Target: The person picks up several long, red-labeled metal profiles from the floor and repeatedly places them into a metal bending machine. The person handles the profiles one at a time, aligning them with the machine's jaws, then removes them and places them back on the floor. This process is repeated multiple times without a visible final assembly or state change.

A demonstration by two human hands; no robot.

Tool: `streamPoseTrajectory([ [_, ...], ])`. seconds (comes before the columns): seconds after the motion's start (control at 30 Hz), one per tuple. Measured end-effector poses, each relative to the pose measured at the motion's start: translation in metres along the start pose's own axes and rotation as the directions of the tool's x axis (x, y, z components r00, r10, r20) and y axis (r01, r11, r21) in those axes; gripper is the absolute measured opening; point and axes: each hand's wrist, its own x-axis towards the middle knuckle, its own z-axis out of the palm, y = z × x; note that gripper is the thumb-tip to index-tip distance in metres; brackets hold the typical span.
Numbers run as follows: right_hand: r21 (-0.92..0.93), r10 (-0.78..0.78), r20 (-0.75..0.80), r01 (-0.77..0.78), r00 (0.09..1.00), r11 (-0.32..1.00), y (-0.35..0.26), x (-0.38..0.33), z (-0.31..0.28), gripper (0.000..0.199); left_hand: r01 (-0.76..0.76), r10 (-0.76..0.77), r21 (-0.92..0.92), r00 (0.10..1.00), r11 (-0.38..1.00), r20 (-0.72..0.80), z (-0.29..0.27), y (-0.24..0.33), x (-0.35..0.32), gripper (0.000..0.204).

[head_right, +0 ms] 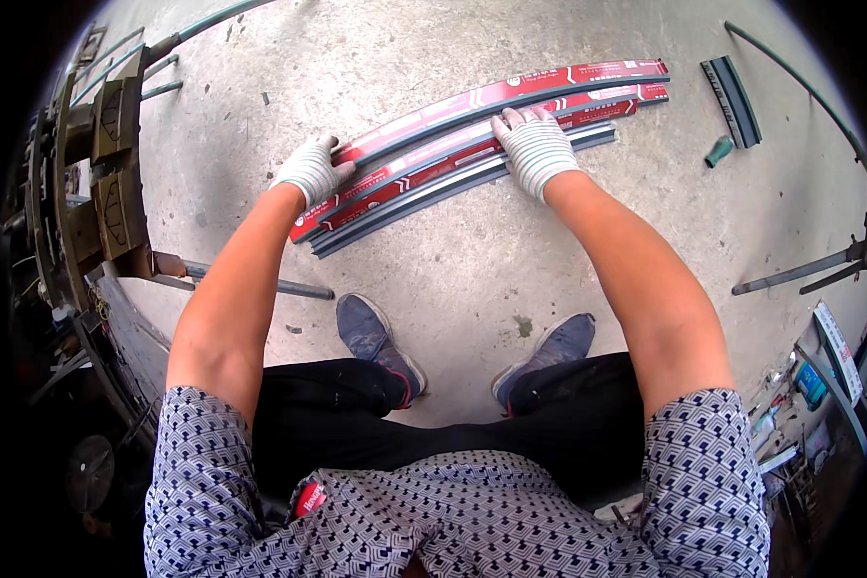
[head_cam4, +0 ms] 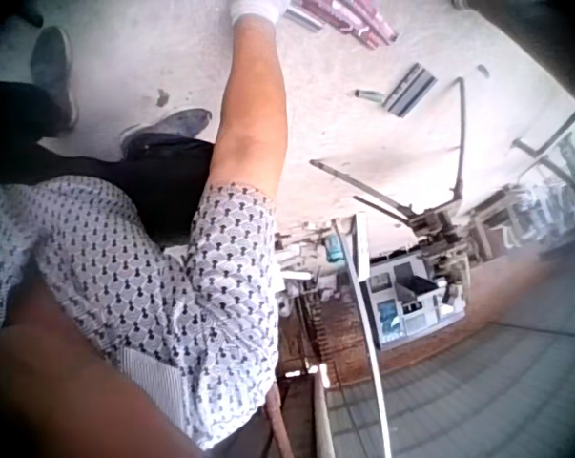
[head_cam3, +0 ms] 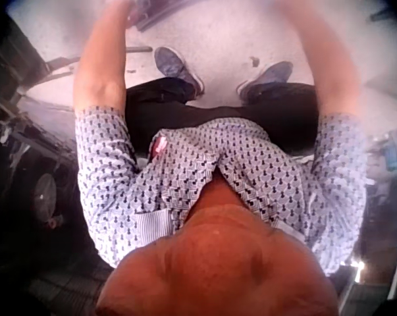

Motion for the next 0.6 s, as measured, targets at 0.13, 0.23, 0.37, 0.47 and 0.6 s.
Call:
streamPoseTrajectory([
  [0.13, -0.006, -0.099, 0.029, 0.099, 0.995, 0.995, 0.004, 0.002, 0.003, 0.027, 0.086, -0.081, 0.067, 0.993, 0.994, -0.084, -0.002, -0.006, -0.009, 0.055],
  [0.23, 0.086, -0.123, 0.0, 0.123, 0.992, 0.989, 0.014, -0.011, 0.004, 0.018, 0.095, -0.095, -0.014, 0.995, 0.995, -0.007, -0.02, 0.004, -0.022, 0.055],
  [0.37, 0.108, -0.148, 0.1, 0.137, 0.984, 0.985, 0.018, -0.011, -0.011, 0.022, 0.09, -0.084, -0.082, 0.994, 0.993, 0.073, -0.031, 0.012, -0.039, 0.054],
  [0.47, 0.238, -0.172, 0.078, 0.149, 0.982, 0.96, 0.026, -0.016, -0.022, 0.022, 0.084, -0.069, -0.146, 0.993, 0.986, 0.1, -0.047, 0.02, -0.048, 0.054],
  [0.6, 0.405, -0.084, 0.161, 0.012, 0.983, 0.914, 0.026, -0.012, -0.048, 0.027, 0.003, -0.028, -0.261, 0.995, 0.965, -0.091, -0.072, 0.011, -0.066, 0.052],
])
